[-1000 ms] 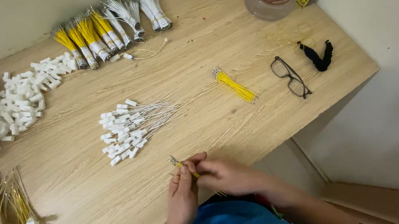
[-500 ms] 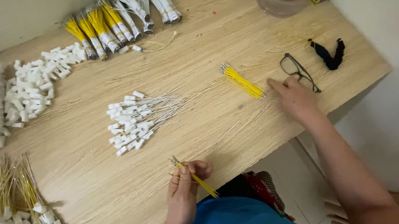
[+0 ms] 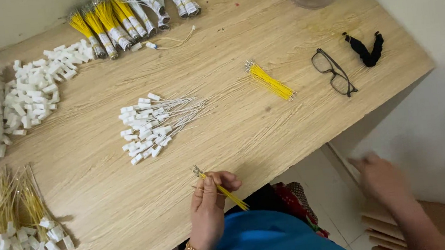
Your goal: Assembling yellow wires into white plastic connectors on a wooden table
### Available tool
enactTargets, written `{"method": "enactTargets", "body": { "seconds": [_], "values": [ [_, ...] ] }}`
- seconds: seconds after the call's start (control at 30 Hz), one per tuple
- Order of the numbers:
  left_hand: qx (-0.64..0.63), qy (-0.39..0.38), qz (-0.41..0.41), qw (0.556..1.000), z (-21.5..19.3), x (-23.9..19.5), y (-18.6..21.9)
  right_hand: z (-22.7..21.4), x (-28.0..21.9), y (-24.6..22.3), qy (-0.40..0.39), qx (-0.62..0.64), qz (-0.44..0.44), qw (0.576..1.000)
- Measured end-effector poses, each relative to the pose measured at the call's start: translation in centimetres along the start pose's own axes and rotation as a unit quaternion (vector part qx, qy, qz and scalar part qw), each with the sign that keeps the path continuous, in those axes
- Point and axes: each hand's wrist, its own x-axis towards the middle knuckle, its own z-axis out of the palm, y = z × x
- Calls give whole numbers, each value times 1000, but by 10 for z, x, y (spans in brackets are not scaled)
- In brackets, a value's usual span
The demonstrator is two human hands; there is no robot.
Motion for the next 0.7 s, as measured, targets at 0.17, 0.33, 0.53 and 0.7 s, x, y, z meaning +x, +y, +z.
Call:
{"method": "enactTargets", "body": {
  "seconds": [0.17, 0.33, 0.53, 0.7],
  "values": [
    [10, 15, 8, 1000, 7, 7, 7, 29, -18, 27, -96, 118, 154, 976],
    [75, 25, 42, 996, 24, 15, 27, -84, -44, -54, 160, 339, 79, 924],
    [100, 49, 125, 986, 29, 26, 35, -170, -60, -202, 48, 527, -385, 756],
    [12, 74, 103, 992, 22, 20, 53, -183, -82, -247, -29, 524, -496, 691]
  ]
}}
